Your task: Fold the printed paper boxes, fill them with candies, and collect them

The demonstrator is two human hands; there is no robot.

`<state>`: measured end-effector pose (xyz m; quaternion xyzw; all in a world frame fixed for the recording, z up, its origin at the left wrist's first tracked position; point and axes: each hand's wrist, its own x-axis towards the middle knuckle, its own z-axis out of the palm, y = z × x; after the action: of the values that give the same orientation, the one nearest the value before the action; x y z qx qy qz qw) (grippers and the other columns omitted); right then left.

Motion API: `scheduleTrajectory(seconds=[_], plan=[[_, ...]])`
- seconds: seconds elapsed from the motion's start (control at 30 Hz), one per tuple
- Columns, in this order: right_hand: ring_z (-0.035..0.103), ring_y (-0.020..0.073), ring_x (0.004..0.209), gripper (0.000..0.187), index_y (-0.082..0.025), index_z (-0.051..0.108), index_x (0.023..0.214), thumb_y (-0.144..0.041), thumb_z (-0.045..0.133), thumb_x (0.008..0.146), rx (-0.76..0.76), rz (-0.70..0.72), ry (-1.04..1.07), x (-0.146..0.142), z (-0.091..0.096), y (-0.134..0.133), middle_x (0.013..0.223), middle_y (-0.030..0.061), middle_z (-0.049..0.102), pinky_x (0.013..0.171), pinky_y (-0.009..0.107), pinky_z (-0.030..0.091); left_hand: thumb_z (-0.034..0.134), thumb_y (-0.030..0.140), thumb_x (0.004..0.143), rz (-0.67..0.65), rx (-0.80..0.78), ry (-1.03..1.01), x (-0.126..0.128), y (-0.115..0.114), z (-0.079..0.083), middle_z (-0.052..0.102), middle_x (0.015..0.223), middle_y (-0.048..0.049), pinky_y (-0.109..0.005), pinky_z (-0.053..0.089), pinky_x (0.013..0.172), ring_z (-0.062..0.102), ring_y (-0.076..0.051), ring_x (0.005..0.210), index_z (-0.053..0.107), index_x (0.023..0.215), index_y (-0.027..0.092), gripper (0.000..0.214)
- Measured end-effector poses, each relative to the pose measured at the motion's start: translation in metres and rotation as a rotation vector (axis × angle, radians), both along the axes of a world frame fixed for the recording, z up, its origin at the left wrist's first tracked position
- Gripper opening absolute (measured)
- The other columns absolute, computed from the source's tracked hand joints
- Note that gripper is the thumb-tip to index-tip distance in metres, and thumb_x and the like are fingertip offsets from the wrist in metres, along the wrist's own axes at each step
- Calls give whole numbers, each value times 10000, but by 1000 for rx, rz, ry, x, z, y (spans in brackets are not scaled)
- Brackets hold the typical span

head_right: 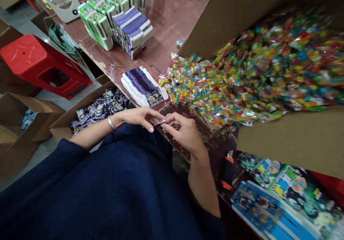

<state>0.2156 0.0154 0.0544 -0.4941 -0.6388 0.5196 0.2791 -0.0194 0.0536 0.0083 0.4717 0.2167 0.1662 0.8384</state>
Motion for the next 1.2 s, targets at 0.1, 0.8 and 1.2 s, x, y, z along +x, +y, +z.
scheduleTrajectory(seconds=[0.1,0.8,1.2], plan=[[769,186,621,232,-221,735,949,-427,799,863,-39,25,-25,6,7,2,772,14,793,646,288,637,970,226,657,66,-31,-11,2,-5,-3,792,1199,-84,-355,579,1000,743,-198,1091,739,1298,213,682],[706,177,517,429,-227,706,1163,-463,820,823,-171,-79,46,-1,-11,-8,627,-33,727,528,278,600,819,380,820,299,160,148,10,-8,-9,705,825,-6,-253,480,750,592,-97,733,805,968,139,284],[633,164,661,341,-199,749,881,-527,669,926,248,-590,-51,-33,-57,-14,689,-20,669,692,280,540,924,383,715,927,219,197,48,-34,-22,644,878,16,-215,542,678,588,-84,700,658,1207,170,598]])
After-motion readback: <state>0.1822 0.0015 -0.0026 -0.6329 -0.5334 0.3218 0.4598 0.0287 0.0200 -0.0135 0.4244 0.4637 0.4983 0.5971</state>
